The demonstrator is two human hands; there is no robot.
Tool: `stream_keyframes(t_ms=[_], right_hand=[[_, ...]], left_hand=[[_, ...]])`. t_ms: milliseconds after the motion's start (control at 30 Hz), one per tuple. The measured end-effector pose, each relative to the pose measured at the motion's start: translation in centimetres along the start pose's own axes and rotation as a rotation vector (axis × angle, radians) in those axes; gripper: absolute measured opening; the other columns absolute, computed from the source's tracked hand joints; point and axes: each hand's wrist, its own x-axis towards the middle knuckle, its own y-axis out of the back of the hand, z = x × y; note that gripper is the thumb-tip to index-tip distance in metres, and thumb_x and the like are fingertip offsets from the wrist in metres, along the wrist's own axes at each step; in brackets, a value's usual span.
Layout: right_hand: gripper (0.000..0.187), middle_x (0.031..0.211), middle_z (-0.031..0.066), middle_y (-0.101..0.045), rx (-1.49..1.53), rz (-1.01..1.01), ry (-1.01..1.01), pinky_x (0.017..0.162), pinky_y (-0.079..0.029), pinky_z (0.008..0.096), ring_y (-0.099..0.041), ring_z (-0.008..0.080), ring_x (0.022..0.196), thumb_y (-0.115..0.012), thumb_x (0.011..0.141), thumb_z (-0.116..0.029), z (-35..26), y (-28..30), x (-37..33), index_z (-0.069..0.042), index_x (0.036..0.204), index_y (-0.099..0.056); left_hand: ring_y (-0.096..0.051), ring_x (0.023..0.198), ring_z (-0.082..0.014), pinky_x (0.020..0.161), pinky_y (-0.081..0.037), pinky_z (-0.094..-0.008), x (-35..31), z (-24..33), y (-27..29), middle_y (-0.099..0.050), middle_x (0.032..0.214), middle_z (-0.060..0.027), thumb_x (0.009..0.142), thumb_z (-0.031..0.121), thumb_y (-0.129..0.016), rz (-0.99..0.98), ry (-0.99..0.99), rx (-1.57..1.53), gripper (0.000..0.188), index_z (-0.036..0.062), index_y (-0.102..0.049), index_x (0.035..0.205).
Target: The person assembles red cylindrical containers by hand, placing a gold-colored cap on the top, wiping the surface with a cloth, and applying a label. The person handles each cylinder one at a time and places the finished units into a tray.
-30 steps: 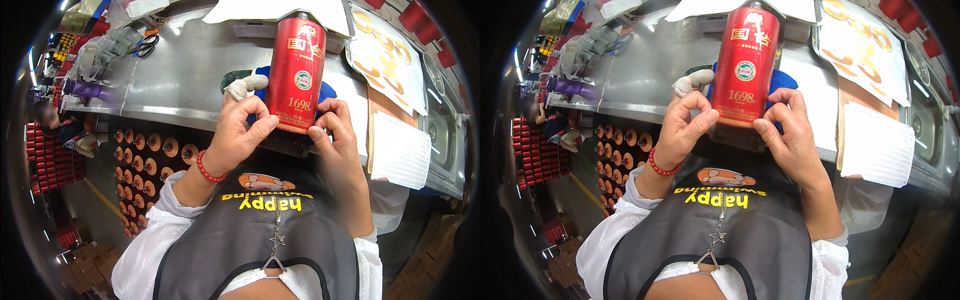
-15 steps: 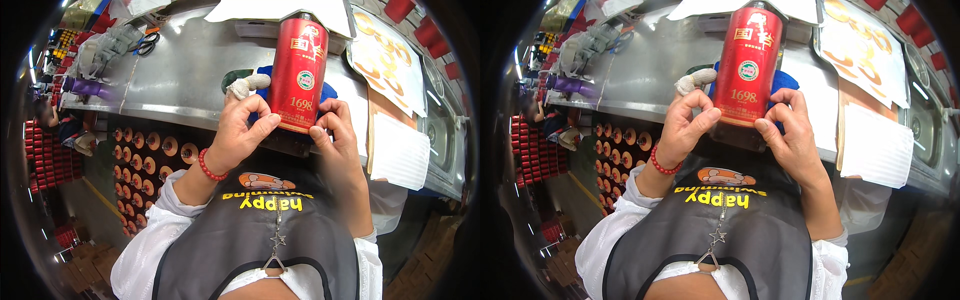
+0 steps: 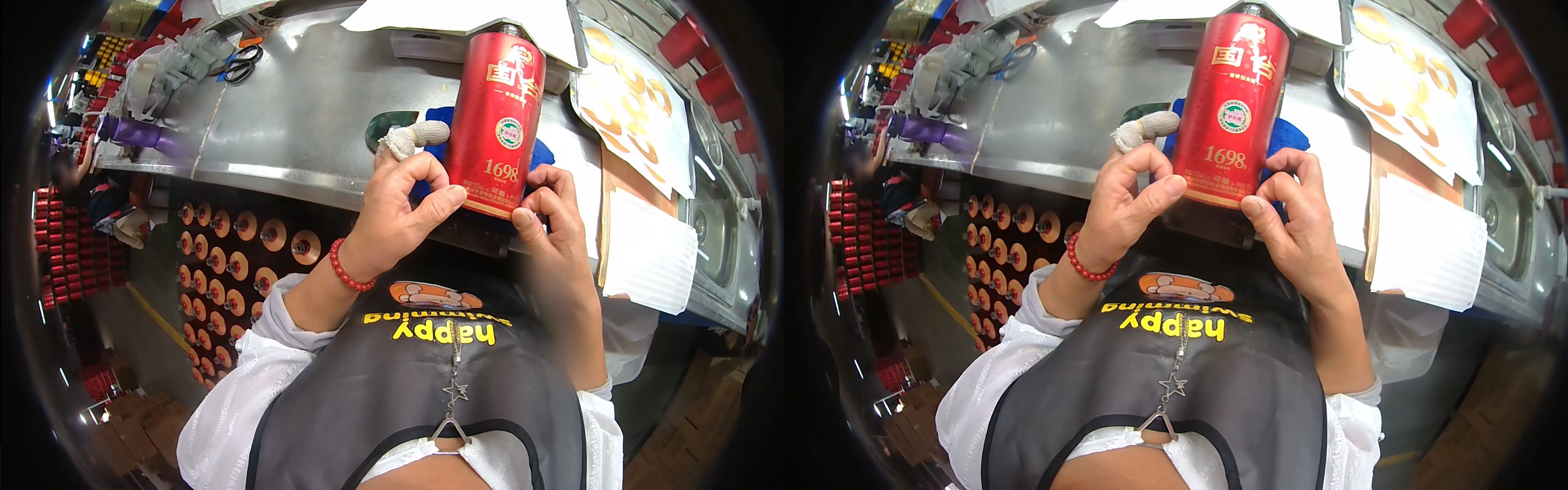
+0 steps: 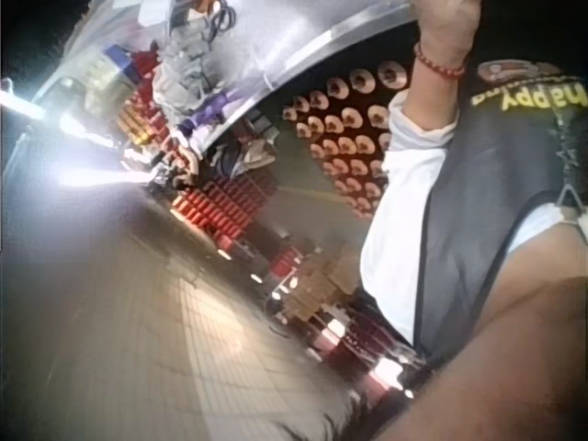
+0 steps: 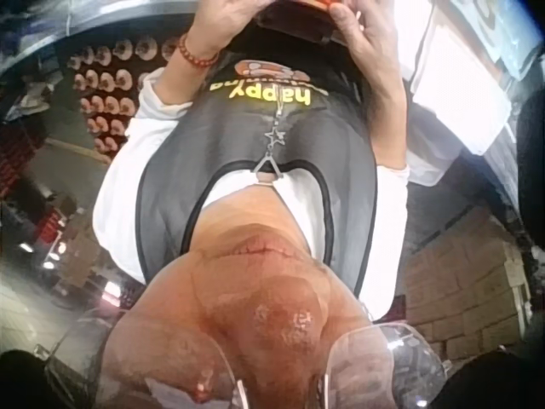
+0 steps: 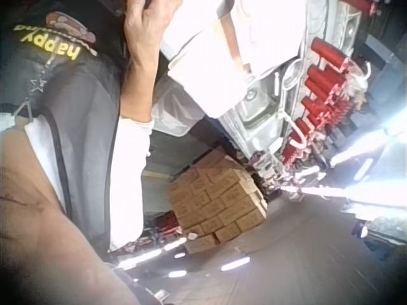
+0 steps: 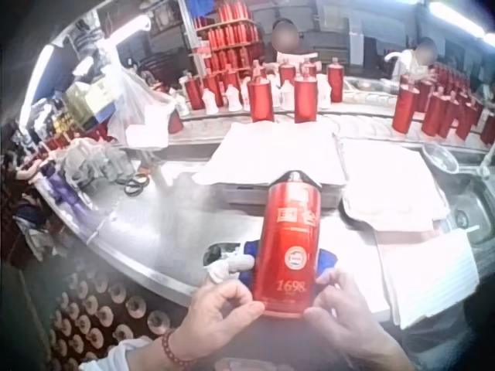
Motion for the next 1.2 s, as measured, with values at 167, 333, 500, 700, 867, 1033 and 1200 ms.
stream_keyframes(t_ms=[167,333,500,700,867,1033,1200], right_hand=[[0.025,0.117,0.0139,-0.045,-0.007,-0.012,-0.030,0.094,-0.043,0.0337,-0.047,0.0236,0.113,-0.069,0.095,-0.018,-0.1,0.1,-0.1,-0.002,0.082,-0.055],[0.027,0.119,0.0137,-0.045,0.008,-0.026,-0.079,0.093,-0.043,0.0346,-0.047,0.0232,0.114,-0.070,0.095,-0.022,-0.2,0.2,-0.1,-0.002,0.083,-0.055],[0.031,0.121,0.0143,-0.045,-0.020,-0.021,-0.071,0.094,-0.043,0.0343,-0.047,0.0236,0.115,-0.069,0.096,-0.027,0.1,0.2,-0.1,-0.002,0.084,-0.055],[0.034,0.121,0.0154,-0.047,-0.057,-0.012,-0.053,0.094,-0.041,0.0344,-0.047,0.0245,0.115,-0.068,0.096,-0.030,0.3,0.1,-0.1,-0.002,0.083,-0.056],[0.034,0.121,0.0156,-0.046,-0.052,-0.010,-0.045,0.096,-0.039,0.0352,-0.045,0.0254,0.116,-0.068,0.096,-0.032,0.2,0.0,0.0,-0.003,0.082,-0.056],[0.034,0.120,0.0146,-0.044,0.009,-0.008,-0.054,0.100,-0.035,0.0357,-0.041,0.0249,0.118,-0.068,0.096,-0.031,0.9,-0.1,0.0,-0.004,0.082,-0.055],[0.033,0.120,0.0141,-0.043,0.032,-0.044,-0.054,0.102,-0.033,0.0362,-0.040,0.0245,0.118,-0.067,0.097,-0.031,0.9,0.0,-0.1,-0.004,0.083,-0.054]], left_hand=[[-0.048,0.112,-0.0270,0.104,-0.033,-0.0399,-0.7,-0.9,0.6,-0.061,0.109,-0.0122,0.088,0.028,-0.075,-0.070,0.247,-0.170,0.024,0.0080,-0.063,0.082],[-0.047,0.112,-0.0253,0.105,-0.033,-0.0396,-1.1,-1.6,0.5,-0.061,0.105,-0.0096,0.090,0.030,-0.074,-0.049,0.275,-0.253,0.024,0.0083,-0.065,0.083],[-0.046,0.116,-0.0255,0.106,-0.032,-0.0395,-1.2,-1.8,0.5,-0.059,0.112,-0.0106,0.092,0.029,-0.073,-0.064,0.267,-0.320,0.024,0.0077,-0.065,0.085],[-0.047,0.118,-0.0264,0.107,-0.033,-0.0388,-1.3,-2.6,0.5,-0.058,0.117,-0.0118,0.094,0.029,-0.071,-0.067,0.220,-0.368,0.023,0.0071,-0.065,0.087],[-0.050,0.115,-0.0276,0.104,-0.036,-0.0408,-1.9,-3.6,0.3,-0.059,0.116,-0.0123,0.094,0.028,-0.070,-0.003,0.251,-0.337,0.022,0.0068,-0.065,0.090],[-0.056,0.114,-0.0301,0.103,-0.038,-0.0442,-4.5,-1.5,-2.3,-0.064,0.111,-0.0117,0.090,0.012,-0.069,0.411,0.036,-0.182,0.020,0.0050,-0.068,0.108],[-0.060,0.114,-0.0283,0.107,-0.037,-0.0450,-5.2,-2.1,-1.2,-0.066,0.128,-0.0086,0.087,0.003,-0.067,0.239,-0.315,0.297,0.046,0.0052,-0.063,0.133]])
